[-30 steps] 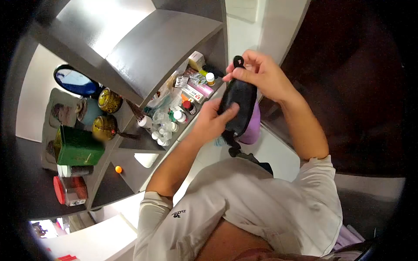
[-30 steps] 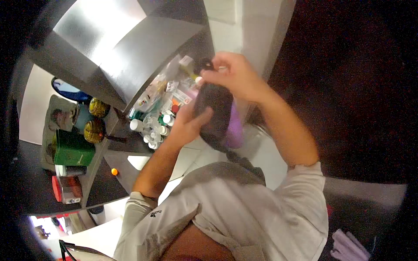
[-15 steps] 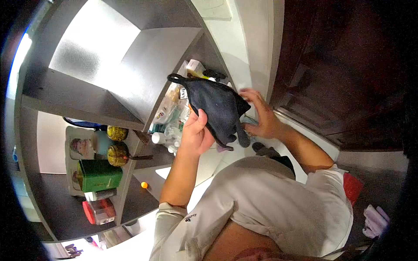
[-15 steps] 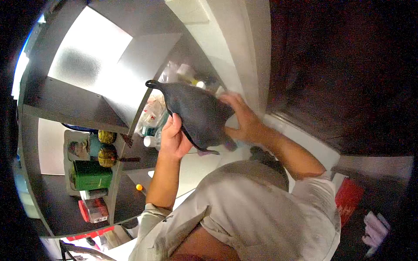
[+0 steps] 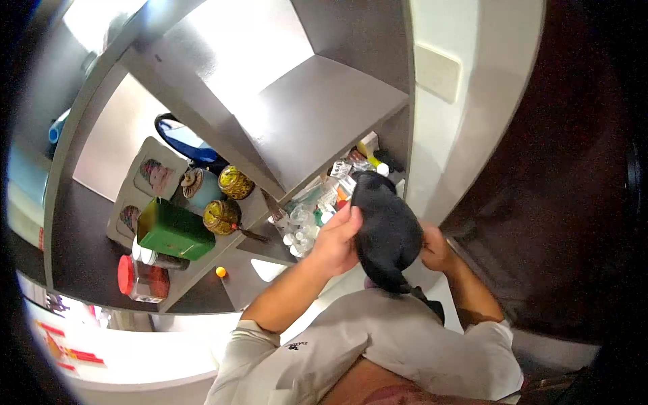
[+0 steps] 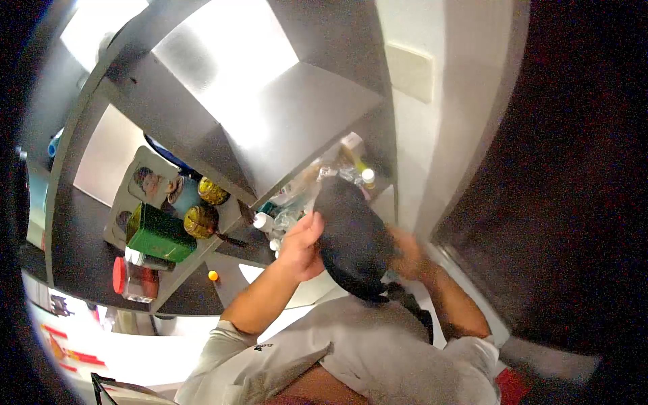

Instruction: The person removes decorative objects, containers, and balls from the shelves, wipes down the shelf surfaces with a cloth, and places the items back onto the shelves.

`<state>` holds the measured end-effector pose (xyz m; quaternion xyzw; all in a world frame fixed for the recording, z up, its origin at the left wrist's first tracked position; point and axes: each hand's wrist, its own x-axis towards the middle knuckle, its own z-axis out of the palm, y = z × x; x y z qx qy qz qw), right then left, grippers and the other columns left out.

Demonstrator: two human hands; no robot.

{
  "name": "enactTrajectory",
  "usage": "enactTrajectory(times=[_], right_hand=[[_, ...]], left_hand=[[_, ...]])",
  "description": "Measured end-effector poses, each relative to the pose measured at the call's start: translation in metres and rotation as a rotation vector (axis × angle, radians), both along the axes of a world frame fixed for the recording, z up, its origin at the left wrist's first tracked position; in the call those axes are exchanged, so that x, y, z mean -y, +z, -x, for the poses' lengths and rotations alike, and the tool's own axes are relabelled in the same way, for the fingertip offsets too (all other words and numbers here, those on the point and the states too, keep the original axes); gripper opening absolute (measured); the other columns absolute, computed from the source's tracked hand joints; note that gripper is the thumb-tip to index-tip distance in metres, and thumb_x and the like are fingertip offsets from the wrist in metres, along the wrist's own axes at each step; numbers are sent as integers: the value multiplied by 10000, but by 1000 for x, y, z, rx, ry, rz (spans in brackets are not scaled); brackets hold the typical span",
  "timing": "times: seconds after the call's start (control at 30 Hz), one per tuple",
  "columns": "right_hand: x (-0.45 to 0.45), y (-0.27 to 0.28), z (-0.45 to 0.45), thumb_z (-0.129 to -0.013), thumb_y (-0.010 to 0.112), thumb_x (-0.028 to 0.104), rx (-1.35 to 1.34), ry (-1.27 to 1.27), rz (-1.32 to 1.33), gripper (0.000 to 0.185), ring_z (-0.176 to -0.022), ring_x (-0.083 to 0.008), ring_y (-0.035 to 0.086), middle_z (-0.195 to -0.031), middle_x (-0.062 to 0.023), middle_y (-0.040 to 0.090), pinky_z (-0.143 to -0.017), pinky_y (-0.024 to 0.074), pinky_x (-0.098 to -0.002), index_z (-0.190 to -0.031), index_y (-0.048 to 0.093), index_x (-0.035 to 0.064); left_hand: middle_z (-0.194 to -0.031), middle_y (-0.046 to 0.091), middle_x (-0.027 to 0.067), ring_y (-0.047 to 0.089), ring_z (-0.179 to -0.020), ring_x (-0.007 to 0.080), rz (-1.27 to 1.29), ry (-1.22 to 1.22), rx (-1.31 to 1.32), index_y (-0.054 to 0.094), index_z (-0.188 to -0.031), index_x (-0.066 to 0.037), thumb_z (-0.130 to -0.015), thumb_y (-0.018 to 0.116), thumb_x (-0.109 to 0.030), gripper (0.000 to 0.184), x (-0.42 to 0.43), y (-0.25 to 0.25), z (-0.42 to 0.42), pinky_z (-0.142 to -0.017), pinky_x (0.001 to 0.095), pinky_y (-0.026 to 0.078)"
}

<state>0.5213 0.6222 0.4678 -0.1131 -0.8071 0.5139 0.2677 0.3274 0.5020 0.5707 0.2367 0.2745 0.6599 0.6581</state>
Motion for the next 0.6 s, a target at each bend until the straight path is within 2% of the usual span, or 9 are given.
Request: enactTrajectory(times=[0.07, 0.17, 0.27, 0.33, 0.37, 0.43, 0.47, 0.53, 0.6], right_hand=[[-12, 31, -19, -883, 546, 138, 84, -130, -191, 290, -944, -315, 629, -1093, -196, 651, -826, 482, -388, -1092, 626, -46], [-31, 45, -56, -841, 592, 245, 185, 154, -361, 330, -793, -348, 598, -935, -220, 649, -696, 471, -398, -984, 652, -46], [-21, 49, -58, -812, 592, 289, -134, 104, -163, 356, -793, -316, 618, -839, -180, 653, -703, 483, -384, -915, 672, -42], [-19, 55, -50, -834, 539, 298, -82, -294, 43, 389, -887, -269, 635, -977, -158, 676, -790, 505, -381, -928, 673, -55], [-18, 66, -37, -853, 520, 300, -220, -293, 252, 406, -909, -273, 635, -1007, -168, 669, -821, 504, -386, -983, 655, -60], [-34, 87, -18, -945, 441, 292, -477, -274, 424, 438, -955, -284, 634, -1057, -186, 648, -874, 503, -394, -1157, 573, -69], [-35, 105, -6, -959, 433, 288, -572, -308, 405, 432, -946, -285, 635, -1061, -188, 644, -865, 507, -391, -1166, 562, -68], [-27, 153, 24, -987, 418, 282, -773, -376, 375, 418, -927, -287, 638, -1070, -191, 637, -847, 514, -385, -1183, 541, -67], [-42, 184, 44, -955, 538, 243, -745, -176, 289, 387, -1032, -270, 620, -1166, -163, 630, -888, 500, -385, -1193, 570, -61]], left_hand=[[-1327, 543, 126, 536, -1218, 268, 45, 118, 1, 402, -1390, -11, -1030, 438, -291, 457, 9, -5, 16, -1058, 439, 416], [-1285, 569, 134, 568, -1173, 263, 241, 212, 24, 382, -1421, -9, -1018, 461, -191, 449, 28, -21, 28, -1038, 408, 444], [-1255, 582, 136, 595, -1120, 243, 334, 215, 25, 297, -1493, -57, -989, 494, -107, 544, 32, -42, 25, -984, 382, 481], [-1253, 584, 141, 606, -1096, 231, 277, 215, -62, 266, -1514, -86, -976, 515, -86, 592, 29, -52, 20, -960, 376, 492], [-1211, 617, 151, 640, -1048, 257, 334, 178, -145, 353, -1479, -112, -961, 548, -90, 554, 33, -53, 24, -924, 381, 518], [-1202, 614, 177, 633, -1048, 244, 253, 172, -115, 316, -1490, -106, -956, 560, -83, 587, 40, -52, 25, -893, 356, 524], [-1198, 612, 190, 630, -1048, 238, 213, 168, -101, 298, -1495, -103, -954, 566, -80, 604, 44, -54, 24, -878, 344, 526], [-1158, 634, 202, 660, -981, 268, 228, 217, -127, 414, -1412, -86, -951, 573, -101, 488, 58, -67, 26, -851, 348, 530], [-1147, 640, 196, 659, -981, 267, 245, 215, -163, 433, -1387, -77, -945, 587, -114, 469, 73, -79, 32, -851, 346, 528]])
